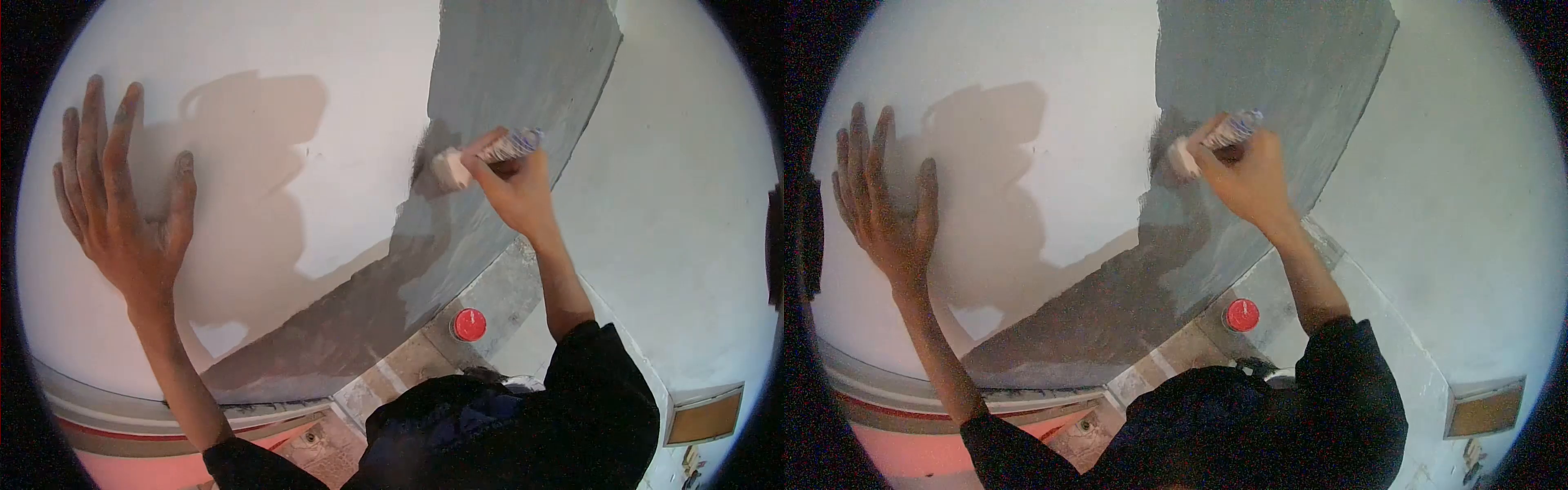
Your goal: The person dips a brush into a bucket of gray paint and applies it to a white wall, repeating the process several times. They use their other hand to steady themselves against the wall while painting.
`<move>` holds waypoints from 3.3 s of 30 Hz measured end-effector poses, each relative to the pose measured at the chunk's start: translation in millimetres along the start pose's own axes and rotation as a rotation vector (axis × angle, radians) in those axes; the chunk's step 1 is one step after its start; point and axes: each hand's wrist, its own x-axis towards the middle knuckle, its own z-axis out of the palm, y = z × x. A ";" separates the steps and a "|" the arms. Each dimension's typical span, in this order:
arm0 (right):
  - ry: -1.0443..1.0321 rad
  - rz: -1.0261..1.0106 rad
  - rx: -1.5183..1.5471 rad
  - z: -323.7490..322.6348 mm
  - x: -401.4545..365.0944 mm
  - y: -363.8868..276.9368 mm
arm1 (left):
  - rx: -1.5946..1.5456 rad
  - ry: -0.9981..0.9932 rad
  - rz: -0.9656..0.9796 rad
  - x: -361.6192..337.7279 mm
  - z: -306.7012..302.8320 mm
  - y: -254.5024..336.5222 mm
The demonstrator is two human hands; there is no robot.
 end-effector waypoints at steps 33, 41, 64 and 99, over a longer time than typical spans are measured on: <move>-0.036 -0.079 0.124 -19.0 7.3 -14.9 | 0.022 -0.009 0.012 2.4 -4.4 6.2; 0.010 -0.337 0.135 -40.4 82.4 -34.9 | 0.007 -0.017 0.023 5.7 -5.6 12.2; 0.040 -1.082 -0.326 -24.2 34.1 26.5 | 0.116 -0.019 0.017 -0.8 -3.2 19.4; -0.134 -0.928 0.015 -98.1 178.2 8.1 | 0.084 -0.011 -0.052 -2.8 -2.4 20.1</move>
